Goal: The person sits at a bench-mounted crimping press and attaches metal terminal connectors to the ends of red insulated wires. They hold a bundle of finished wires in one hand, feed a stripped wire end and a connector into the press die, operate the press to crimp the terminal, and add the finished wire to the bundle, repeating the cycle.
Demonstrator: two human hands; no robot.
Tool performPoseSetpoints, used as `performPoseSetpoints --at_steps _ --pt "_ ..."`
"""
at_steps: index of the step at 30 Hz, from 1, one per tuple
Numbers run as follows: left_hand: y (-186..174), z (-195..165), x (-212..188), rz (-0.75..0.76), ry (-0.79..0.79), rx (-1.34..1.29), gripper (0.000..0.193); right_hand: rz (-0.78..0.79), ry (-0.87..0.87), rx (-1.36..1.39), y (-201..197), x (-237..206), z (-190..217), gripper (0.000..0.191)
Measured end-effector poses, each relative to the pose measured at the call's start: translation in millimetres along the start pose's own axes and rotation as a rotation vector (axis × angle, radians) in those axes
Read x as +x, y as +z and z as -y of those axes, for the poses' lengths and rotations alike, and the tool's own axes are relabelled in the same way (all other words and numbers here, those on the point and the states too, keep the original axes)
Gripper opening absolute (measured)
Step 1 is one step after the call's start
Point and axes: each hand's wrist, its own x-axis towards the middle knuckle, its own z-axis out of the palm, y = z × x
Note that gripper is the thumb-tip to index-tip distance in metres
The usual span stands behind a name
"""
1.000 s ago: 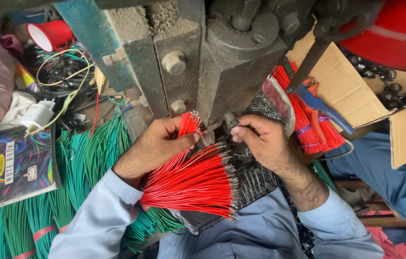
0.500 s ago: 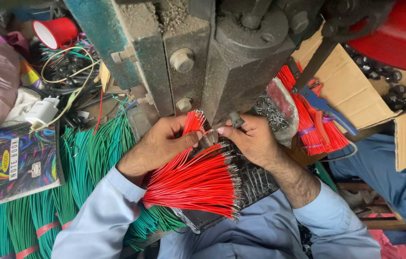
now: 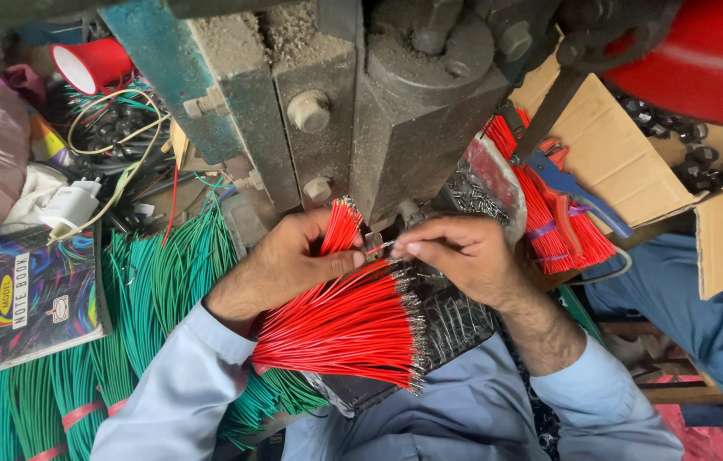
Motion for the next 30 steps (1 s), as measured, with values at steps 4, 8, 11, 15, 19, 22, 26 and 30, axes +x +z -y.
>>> performPoseSetpoints --at_steps 4,8,11,15,19,22,26,30 --pt "0.1 0.8 -0.1 -0.002 -0.008 -0.039 0.016 -0.077 -0.008 -0.490 -24.4 -15.0 21.8 0.015" --pt "-3.0 3.8 0.0 0.001 -0.081 -0.125 0.014 -0.006 -0.019 -0.820 -35.4 -20.2 24.4 0.018" --pt "-2.7 5.6 1.9 -0.002 -0.050 -0.129 0.012 -0.023 0.032 -0.646 -32.6 -21.0 14.7 0.015" --pt "-3.3 5.0 0.7 -0.028 -0.094 -0.146 0.013 -0.096 0.117 -0.400 -22.8 -16.0 -0.8 0.014" --pt "-2.8 2.9 -0.3 0.002 -0.036 -0.154 0.013 -0.209 0.090 -0.164 -5.3 -3.4 -6.7 0.019" --pt "0.2 1.3 0.4 0.000 -0.016 -0.141 0.014 -0.117 -0.124 -0.109 7.4 1.6 -2.1 0.015" --pt "2.6 -1.3 1.3 -0.067 -0.082 -0.060 0.011 -0.137 0.015 -0.235 22.0 6.0 -3.7 0.008" --pt "2.3 -1.8 2.7 -0.087 -0.064 -0.002 0.009 -0.118 0.011 -0.168 17.1 14.6 -19.2 0.007"
